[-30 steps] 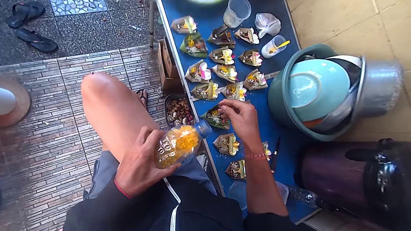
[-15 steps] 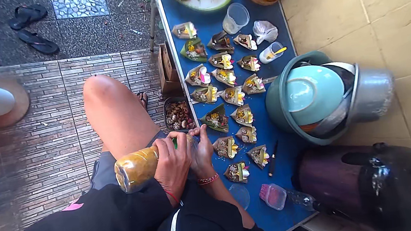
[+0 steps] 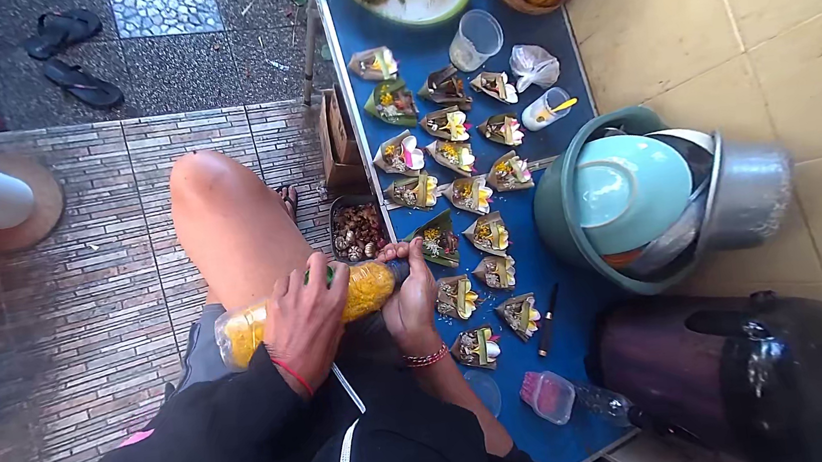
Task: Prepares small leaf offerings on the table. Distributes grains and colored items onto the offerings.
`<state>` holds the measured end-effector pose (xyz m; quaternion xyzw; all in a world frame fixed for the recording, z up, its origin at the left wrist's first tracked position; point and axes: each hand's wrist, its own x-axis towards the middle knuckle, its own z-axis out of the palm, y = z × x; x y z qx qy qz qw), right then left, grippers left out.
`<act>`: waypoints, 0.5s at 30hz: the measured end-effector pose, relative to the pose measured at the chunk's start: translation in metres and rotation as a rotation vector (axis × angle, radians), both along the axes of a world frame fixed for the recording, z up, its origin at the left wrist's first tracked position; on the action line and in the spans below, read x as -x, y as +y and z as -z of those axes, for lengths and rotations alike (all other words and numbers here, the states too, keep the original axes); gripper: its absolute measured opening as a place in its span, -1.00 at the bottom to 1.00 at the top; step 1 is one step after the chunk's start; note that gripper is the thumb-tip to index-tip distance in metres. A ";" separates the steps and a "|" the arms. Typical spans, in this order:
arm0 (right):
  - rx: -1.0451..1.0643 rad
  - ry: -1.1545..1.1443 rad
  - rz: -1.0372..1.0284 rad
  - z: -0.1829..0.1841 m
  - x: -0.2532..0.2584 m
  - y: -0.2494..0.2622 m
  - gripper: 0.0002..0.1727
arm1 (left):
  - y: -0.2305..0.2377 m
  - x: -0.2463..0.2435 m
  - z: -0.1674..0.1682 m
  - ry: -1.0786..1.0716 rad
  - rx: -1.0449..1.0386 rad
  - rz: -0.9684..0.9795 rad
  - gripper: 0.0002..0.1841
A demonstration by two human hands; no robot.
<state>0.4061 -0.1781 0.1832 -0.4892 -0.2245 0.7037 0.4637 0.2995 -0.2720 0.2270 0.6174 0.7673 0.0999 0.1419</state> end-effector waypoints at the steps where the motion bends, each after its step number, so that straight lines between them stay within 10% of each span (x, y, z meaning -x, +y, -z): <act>1: 0.011 0.046 -0.009 -0.005 -0.003 0.003 -0.46 | -0.002 0.006 0.002 -0.101 -0.007 -0.009 -0.37; 10: 0.190 0.384 -0.204 -0.037 -0.011 0.025 -0.49 | -0.016 0.030 0.015 -0.606 -0.143 -0.071 -0.26; 15: -0.029 -0.131 -0.552 -0.018 -0.016 0.094 -0.51 | -0.026 0.046 0.013 -0.694 -0.256 -0.075 -0.23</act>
